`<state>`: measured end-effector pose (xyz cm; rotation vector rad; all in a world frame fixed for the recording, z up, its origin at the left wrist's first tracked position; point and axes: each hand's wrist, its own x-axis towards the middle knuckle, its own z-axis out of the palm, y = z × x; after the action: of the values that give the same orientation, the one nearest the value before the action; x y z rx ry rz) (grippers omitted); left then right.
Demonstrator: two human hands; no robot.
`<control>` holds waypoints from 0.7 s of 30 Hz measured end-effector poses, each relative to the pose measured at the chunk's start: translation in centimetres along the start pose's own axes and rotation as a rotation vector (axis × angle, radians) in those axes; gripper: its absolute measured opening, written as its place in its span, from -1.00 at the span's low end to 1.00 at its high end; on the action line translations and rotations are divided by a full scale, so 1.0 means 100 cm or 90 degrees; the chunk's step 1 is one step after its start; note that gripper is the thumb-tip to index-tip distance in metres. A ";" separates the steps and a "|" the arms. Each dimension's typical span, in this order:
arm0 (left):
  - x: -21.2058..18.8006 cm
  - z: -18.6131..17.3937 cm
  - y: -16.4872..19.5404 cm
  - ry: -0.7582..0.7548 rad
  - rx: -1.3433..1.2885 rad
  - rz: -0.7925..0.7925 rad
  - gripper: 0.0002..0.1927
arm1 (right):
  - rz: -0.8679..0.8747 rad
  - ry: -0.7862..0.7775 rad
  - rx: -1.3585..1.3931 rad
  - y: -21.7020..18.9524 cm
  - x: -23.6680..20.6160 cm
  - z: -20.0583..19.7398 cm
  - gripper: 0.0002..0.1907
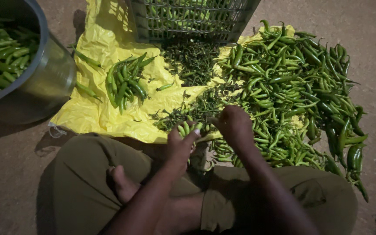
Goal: The person sits on the floor in front of a pile of green chilies spread on a yellow tarp. They pick up chilies one at a time, pull off the stems by hand, drop the stemmed chilies into a metal tub or plastic crate, and leave the discarded stems in a pile on the tarp.
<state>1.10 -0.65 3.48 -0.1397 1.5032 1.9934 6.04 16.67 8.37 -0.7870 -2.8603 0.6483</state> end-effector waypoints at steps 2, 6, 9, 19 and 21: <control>0.000 -0.003 0.003 -0.032 -0.056 -0.001 -0.57 | 0.046 -0.133 -0.096 0.015 0.005 -0.003 -0.78; 0.002 -0.009 -0.001 -0.056 -0.092 -0.050 -0.51 | 0.079 -0.237 -0.270 0.033 0.000 0.026 -0.73; 0.004 -0.008 -0.006 -0.029 -0.074 -0.031 -0.61 | 0.041 -0.245 -0.285 0.036 -0.009 0.049 -0.69; 0.014 -0.009 -0.018 0.021 0.030 -0.069 -0.71 | 0.074 -0.303 -0.085 0.041 0.017 0.032 -0.66; 0.015 -0.009 -0.023 0.008 0.042 -0.068 -0.73 | 0.089 -0.308 -0.096 0.044 0.015 0.033 -0.61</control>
<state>0.88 -0.48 0.59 -0.2001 1.5352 1.8602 6.13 19.65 3.50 -0.9749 -3.3462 0.7332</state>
